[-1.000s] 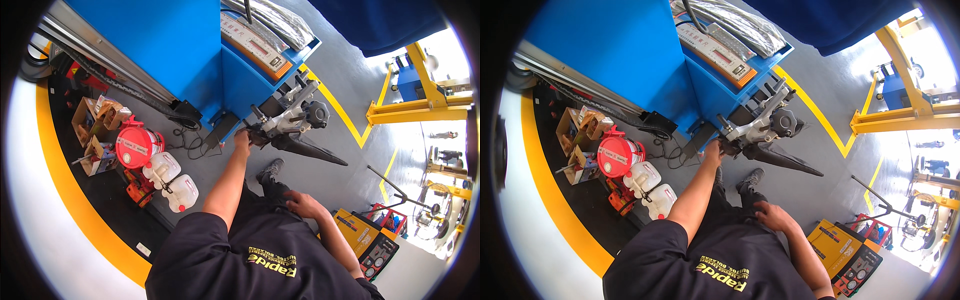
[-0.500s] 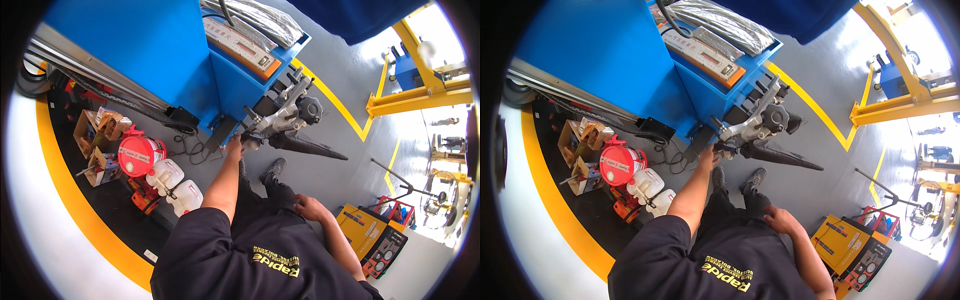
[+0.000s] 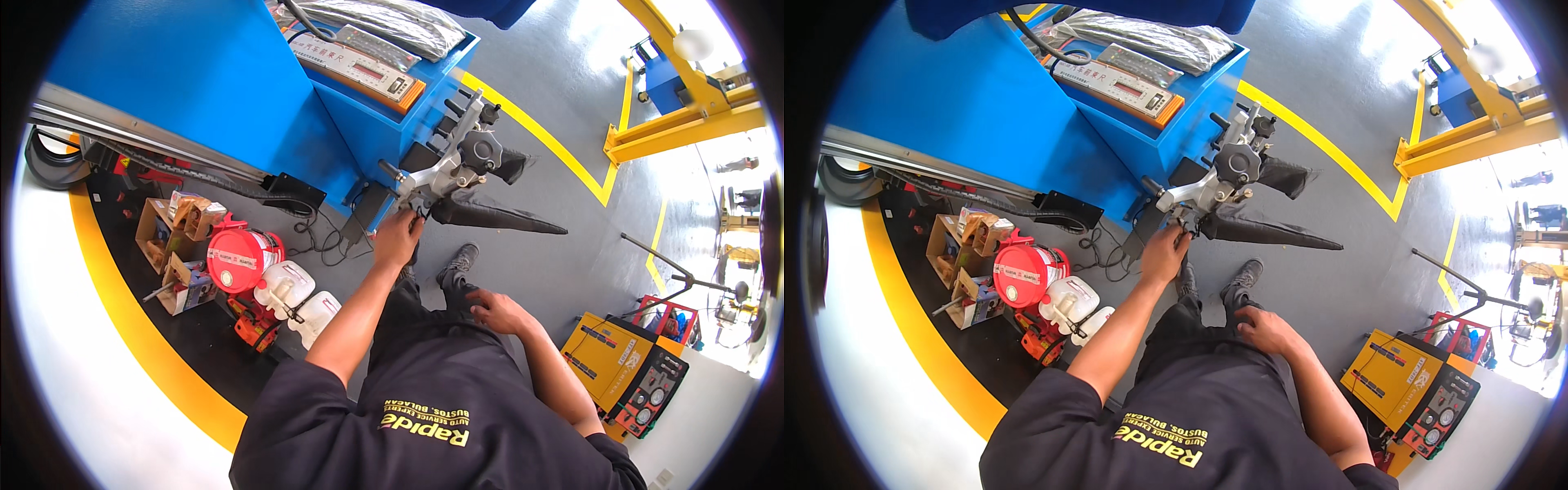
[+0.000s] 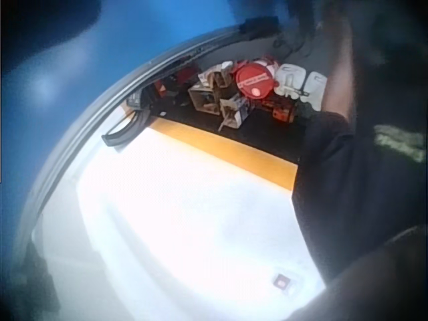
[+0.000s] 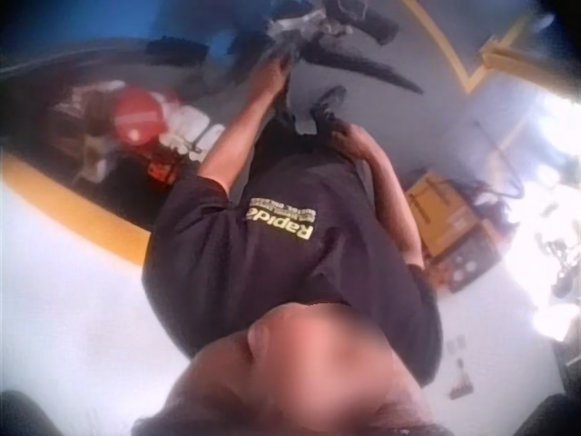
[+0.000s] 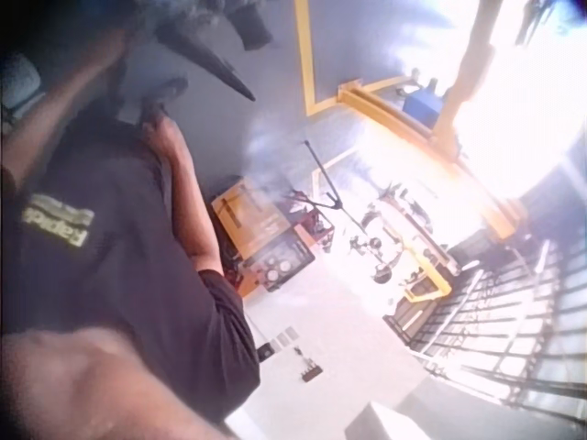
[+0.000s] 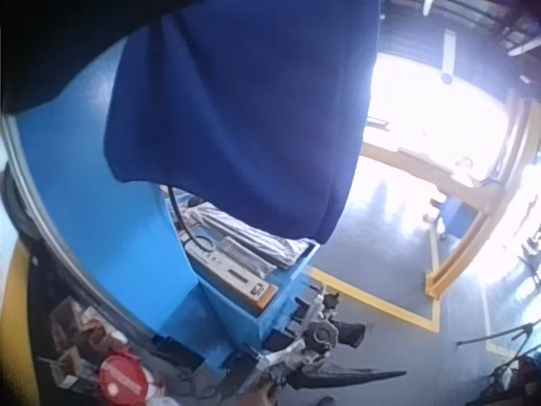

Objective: The person wipes a blue machine and a yellow car lift with a cloth in a garage. They clean the machine's side and top, then move to the lift and wipe its arms, platform, and control box.

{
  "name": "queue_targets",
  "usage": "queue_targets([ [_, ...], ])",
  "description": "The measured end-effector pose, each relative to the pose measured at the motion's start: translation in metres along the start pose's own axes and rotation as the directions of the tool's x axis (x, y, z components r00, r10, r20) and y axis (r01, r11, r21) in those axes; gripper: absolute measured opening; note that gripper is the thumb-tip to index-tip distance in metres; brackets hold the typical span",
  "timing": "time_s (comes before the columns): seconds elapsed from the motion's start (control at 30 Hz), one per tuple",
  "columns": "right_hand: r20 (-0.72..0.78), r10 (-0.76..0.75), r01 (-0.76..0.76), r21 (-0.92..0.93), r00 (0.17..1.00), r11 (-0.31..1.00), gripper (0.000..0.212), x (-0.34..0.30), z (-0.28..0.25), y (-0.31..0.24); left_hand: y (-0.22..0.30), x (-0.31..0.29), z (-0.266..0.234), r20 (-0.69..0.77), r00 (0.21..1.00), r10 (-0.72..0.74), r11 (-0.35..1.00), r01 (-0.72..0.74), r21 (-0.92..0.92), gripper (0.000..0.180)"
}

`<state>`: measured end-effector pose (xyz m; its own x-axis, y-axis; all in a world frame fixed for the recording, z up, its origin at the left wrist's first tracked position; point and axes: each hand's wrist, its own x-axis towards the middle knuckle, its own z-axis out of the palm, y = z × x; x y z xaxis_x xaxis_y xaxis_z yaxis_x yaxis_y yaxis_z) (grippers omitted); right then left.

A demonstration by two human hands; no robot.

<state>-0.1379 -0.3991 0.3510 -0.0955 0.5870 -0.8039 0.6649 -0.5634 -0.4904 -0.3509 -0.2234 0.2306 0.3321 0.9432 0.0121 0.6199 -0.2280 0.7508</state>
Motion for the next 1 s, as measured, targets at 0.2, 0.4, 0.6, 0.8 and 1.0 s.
queue_targets([
  [0.2,-0.037,0.001,-0.001,-0.016,0.999,1.000,0.043,-0.011,-0.001,0.013,-0.014,0.031,0.022,0.127,0.980,0.154,0.977,-0.170,0.127,0.017],
  [0.4,-0.058,0.098,-0.095,0.050,0.993,0.994,0.044,-0.029,0.005,0.050,-0.005,0.028,0.027,0.094,0.995,-0.012,0.992,0.000,0.124,0.019],
  [0.6,-0.067,0.093,-0.085,0.115,0.993,0.990,0.045,-0.048,0.001,0.086,-0.005,0.033,0.036,0.061,0.998,-0.032,0.979,0.019,0.203,0.019],
  [0.8,-0.034,0.042,-0.037,0.137,0.999,0.990,0.045,-0.066,-0.035,0.137,0.002,0.035,0.047,0.047,0.981,-0.191,0.883,0.151,0.446,0.022],
  [1.0,-0.160,0.045,-0.009,0.219,0.986,0.976,0.046,-0.100,-0.073,0.269,-0.009,0.025,0.070,0.029,0.974,-0.224,0.830,0.175,0.529,0.030],
])
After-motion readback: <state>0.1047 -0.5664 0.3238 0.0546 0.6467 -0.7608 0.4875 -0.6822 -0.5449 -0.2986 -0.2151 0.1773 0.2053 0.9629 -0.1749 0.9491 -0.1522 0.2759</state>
